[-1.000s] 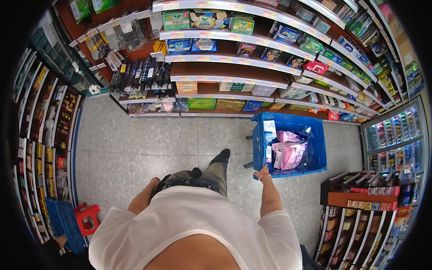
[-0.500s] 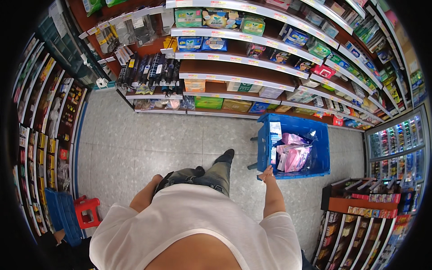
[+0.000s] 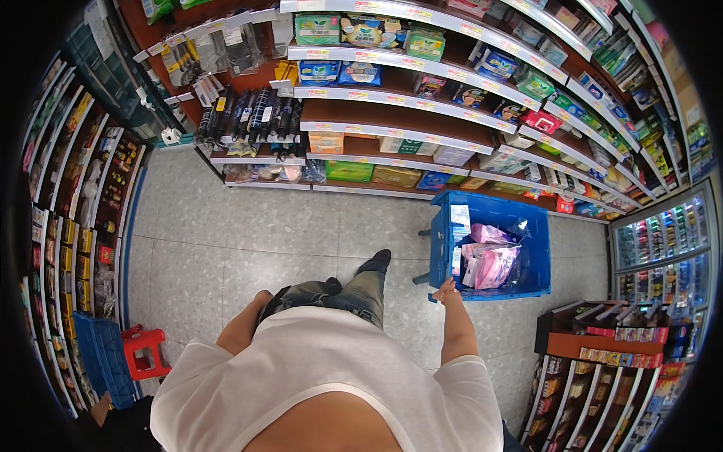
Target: The person is stocking shelves with feminine hygiene products and wet wipes in a supermarket.
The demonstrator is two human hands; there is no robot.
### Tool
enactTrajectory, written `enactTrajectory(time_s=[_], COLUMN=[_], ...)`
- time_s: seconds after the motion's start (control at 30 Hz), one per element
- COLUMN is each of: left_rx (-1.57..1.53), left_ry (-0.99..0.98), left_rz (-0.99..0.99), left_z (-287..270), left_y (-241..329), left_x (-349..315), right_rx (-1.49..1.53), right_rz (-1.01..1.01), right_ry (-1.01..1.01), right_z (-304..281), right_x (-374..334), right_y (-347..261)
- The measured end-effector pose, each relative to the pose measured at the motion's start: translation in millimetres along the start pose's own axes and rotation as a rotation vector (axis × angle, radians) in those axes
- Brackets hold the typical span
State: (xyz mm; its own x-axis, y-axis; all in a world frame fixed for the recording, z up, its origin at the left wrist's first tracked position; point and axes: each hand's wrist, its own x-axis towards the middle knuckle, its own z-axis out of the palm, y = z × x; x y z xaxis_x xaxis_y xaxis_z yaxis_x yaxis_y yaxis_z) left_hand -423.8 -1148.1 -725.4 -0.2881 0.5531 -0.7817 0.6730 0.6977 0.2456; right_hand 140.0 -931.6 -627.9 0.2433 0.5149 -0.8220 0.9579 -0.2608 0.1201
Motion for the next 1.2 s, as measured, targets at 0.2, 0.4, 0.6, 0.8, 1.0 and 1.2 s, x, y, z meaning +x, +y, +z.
enactTrajectory(time_s=[0.2,0.4,0.6,0.8,1.0,1.2], left_rx=[-0.01,-0.015,-0.019,-0.014,-0.004,-0.023], left_ry=[0.016,0.019,0.001,-0.002,0.006,0.006], left_rz=[-0.001,0.002,0.019,0.022,0.041,0.032], left_z=[1,2,1,5,4,6], left_y=[2,2,2,-7,-5,-6], left_x=[-1,0,1,6,10,11], right_rx=[0.01,-0.082,-0.056,-0.045,-0.068,0.006], right_rz=[-0.011,-0.003,0.006,-0.008,0.039,0.019], right_ry=[-0.014,0.038,0.03,0.092,0.075,0.043], right_z=[-2,5,4,10,20,7], right_x=[-10,0,0,13,29,1], right_y=[-4,-2,-2,-2,7,-1])
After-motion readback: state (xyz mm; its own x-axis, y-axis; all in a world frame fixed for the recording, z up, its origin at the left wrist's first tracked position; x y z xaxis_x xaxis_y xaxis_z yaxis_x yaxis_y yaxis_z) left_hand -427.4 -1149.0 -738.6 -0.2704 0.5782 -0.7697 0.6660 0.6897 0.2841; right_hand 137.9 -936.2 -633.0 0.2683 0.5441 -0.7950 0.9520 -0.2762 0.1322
